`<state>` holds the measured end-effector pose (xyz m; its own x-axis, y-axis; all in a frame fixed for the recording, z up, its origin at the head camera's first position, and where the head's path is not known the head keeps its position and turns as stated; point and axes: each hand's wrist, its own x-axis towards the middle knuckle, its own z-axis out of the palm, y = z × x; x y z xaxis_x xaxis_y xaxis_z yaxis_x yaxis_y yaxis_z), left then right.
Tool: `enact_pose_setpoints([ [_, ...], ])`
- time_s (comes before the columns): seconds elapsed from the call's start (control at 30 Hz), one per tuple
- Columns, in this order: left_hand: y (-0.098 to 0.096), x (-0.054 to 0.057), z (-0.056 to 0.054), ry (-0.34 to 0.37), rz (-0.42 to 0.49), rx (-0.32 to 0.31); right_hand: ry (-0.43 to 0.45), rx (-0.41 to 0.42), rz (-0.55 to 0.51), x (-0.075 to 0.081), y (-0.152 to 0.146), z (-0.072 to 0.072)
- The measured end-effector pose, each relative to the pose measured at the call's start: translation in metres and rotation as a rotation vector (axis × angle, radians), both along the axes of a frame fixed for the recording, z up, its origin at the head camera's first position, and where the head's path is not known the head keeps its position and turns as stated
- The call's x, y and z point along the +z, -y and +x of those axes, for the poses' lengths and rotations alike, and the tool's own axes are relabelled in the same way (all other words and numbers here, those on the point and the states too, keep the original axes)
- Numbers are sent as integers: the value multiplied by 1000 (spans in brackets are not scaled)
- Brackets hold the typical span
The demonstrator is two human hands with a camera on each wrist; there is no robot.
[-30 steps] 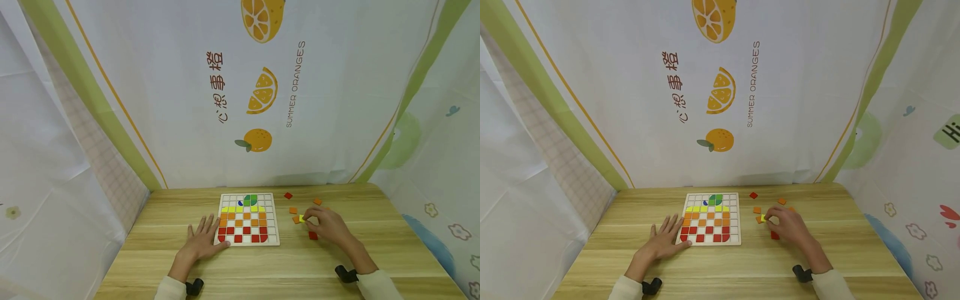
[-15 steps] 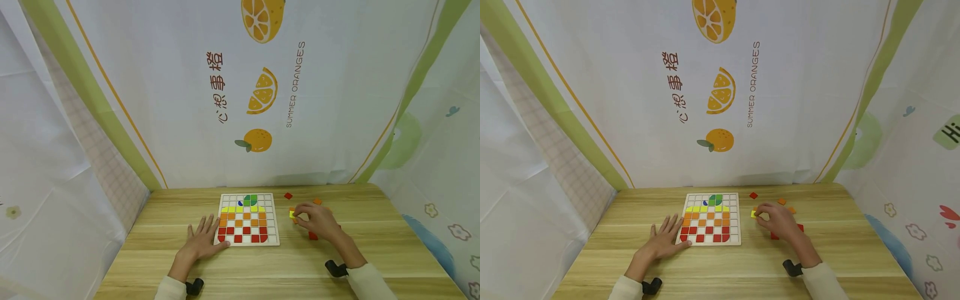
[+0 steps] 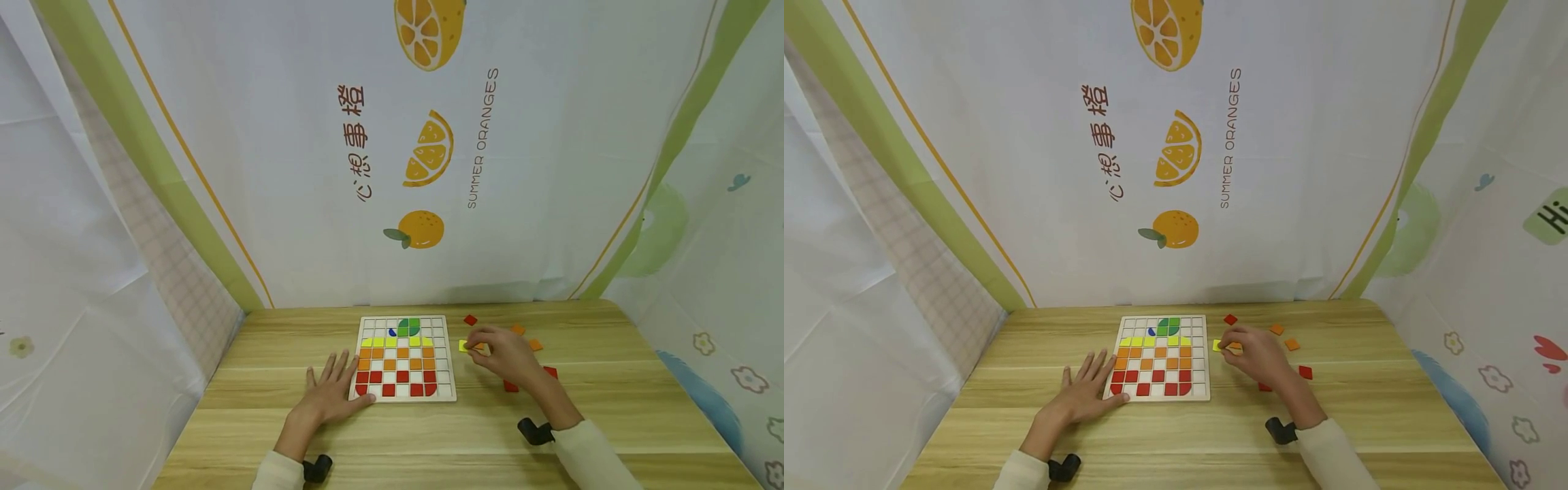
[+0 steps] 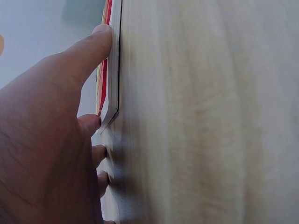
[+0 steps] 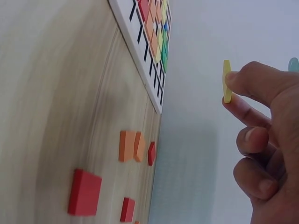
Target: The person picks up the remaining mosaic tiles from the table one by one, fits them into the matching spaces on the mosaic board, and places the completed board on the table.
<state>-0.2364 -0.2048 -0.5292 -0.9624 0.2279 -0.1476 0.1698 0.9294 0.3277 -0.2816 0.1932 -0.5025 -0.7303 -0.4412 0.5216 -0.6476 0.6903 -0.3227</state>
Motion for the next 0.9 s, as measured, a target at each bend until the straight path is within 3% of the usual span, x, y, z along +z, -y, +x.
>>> enact_pose_setpoints([
  [0.23, 0, 1, 1, 1, 2, -1, -34, 29, 28, 2, 13, -6],
  [0.9, 0, -1, -1, 17, -1, 0, 52, 59, 43, 9, 58, -25],
])
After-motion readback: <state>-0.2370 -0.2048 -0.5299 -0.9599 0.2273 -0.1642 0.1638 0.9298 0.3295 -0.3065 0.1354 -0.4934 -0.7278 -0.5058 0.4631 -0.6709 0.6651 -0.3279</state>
